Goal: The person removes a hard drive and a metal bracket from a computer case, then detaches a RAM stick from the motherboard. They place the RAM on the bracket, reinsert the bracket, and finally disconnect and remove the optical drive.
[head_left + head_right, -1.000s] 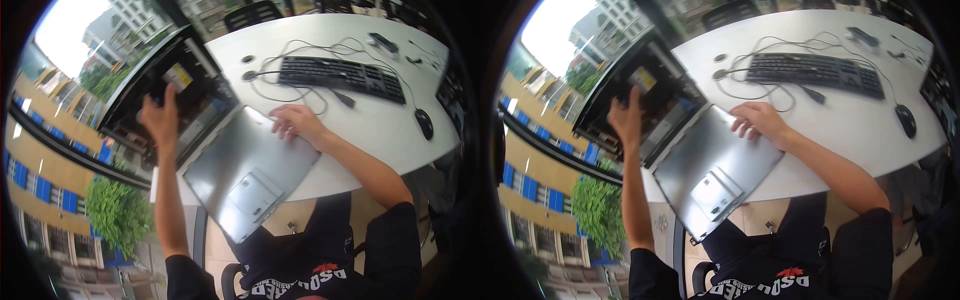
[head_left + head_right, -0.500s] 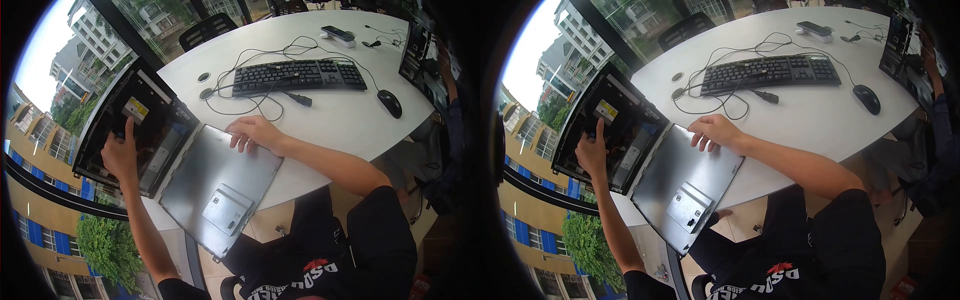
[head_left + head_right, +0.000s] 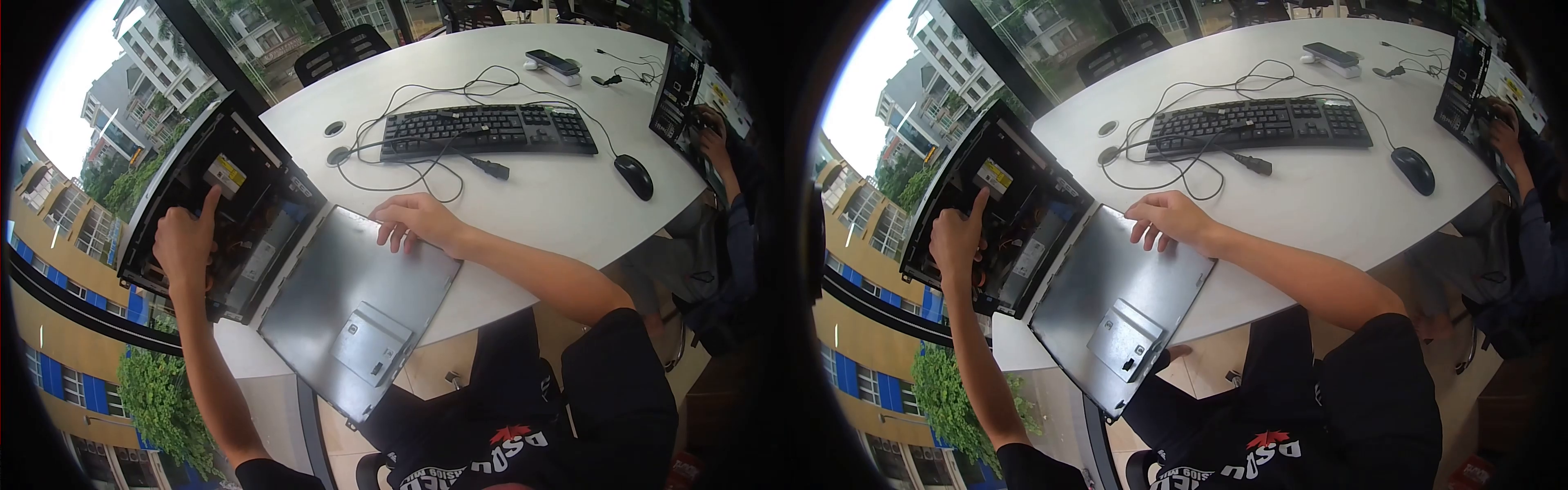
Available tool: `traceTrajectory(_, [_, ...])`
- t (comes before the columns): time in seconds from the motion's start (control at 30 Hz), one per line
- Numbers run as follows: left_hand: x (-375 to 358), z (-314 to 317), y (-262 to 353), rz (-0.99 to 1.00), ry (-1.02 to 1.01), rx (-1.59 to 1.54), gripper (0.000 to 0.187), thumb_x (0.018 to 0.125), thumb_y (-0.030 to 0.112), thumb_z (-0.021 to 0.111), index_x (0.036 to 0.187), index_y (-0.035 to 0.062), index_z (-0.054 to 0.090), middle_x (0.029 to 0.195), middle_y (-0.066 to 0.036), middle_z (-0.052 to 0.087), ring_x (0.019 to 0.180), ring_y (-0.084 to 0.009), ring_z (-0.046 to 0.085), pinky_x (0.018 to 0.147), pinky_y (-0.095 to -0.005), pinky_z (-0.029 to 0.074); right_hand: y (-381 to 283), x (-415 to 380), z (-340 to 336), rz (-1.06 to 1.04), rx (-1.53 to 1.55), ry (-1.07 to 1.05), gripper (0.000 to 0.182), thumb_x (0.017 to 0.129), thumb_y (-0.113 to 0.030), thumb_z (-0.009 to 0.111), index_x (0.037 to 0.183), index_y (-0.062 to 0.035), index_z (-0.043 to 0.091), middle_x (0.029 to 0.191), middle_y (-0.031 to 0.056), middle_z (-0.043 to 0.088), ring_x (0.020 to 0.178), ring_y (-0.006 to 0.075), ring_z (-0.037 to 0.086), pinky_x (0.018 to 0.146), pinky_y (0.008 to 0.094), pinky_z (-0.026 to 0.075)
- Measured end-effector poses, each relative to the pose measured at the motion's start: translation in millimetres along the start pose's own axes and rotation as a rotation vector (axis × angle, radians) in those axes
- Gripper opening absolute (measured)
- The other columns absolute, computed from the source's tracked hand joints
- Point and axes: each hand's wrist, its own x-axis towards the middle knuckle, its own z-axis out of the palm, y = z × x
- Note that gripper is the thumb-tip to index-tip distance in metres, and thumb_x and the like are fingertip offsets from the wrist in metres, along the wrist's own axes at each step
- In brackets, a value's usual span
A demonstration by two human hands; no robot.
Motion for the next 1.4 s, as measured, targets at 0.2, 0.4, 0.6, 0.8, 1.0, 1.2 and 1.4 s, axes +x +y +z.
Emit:
traceTrajectory(0.2, [6.5,6.5,-3.5,0.05,-0.008,0.018,0.081,0.094,0.073,0.055,0.06,0.0007,0.068,0.048,-0.006,0.062,0.041,-0.0201,0.064,0.054,-0.0324,0.055,1.4,-0.6,-1.5,-0.007,-0.001,0.011,0.035,0.097,-0.032,0.064,0.113,-0.001,0.069,0.092,0.0117,0.074,0.074,0.0154,0.069,0.062,0.0278,0.052])
traceTrajectory(0.4, [10.9,15.2,-11.1,0.224,0.198,0.16,0.066,0.091,0.062,0.066,0.076,-0.0013,0.073,0.073,-0.017,0.072,0.071,-0.038,0.073,0.064,-0.0468,0.057,0.3,2.5,3.0,0.005,-0.032,-0.003,0.04,0.097,-0.032,0.063,0.12,0.0001,0.068,0.09,0.0101,0.072,0.074,0.0154,0.068,0.063,0.0268,0.053])
traceTrajectory(0.6, [1.6,1.9,-4.9,0.537,0.58,0.145,0.046,0.086,0.051,0.078,0.092,0.0057,0.073,0.089,-0.013,0.07,0.094,-0.0305,0.069,0.083,-0.0409,0.053,-0.6,1.3,3.1,0.016,-0.052,0.013,0.04,0.098,-0.033,0.062,0.121,-0.0009,0.068,0.088,0.0086,0.071,0.073,0.0144,0.067,0.064,0.0269,0.053])
traceTrajectory(0.8, [51.2,-0.2,-3.9,0.667,0.825,0.236,0.069,0.081,0.059,0.079,0.125,0.0061,0.067,0.126,-0.012,0.066,0.125,-0.0303,0.059,0.107,-0.0436,0.044,-2.3,0.6,3.5,0.021,-0.054,0.024,0.041,0.098,-0.034,0.063,0.12,-0.0006,0.068,0.088,0.009,0.071,0.074,0.0145,0.067,0.063,0.0271,0.052])
traceTrajectory(1.0, [80.3,-5.9,4.2,0.463,0.187,0.037,0.092,0.074,0.075,0.075,0.131,0.0038,0.067,0.116,-0.017,0.074,0.111,-0.0333,0.071,0.1,-0.047,0.053,-1.6,1.0,3.5,0.025,-0.063,0.03,0.039,0.098,-0.033,0.061,0.12,-0.0009,0.068,0.087,0.008,0.071,0.073,0.0138,0.065,0.063,0.0263,0.052])
traceTrajectory(1.2, [73.8,-2.7,2.7,0.464,0.217,0.043,0.087,0.076,0.077,0.072,0.128,0.007,0.071,0.103,-0.016,0.078,0.102,-0.0316,0.075,0.096,-0.045,0.056,-2.7,1.0,4.8,0.023,-0.081,0.037,0.04,0.099,-0.033,0.06,0.121,-0.0009,0.067,0.087,0.008,0.071,0.072,0.0132,0.065,0.063,0.0258,0.051])
traceTrajectory(1.4, [55.2,-38.4,26.5,0.317,-0.079,0.15,0.086,0.075,0.058,0.084,0.133,-0.0008,0.058,0.132,-0.023,0.064,0.125,-0.0381,0.059,0.11,-0.049,0.045,-2.8,1.4,5.9,0.018,-0.103,0.035,0.041,0.099,-0.034,0.059,0.122,-0.0008,0.067,0.087,0.0074,0.07,0.072,0.0124,0.065,0.062,0.0255,0.051])
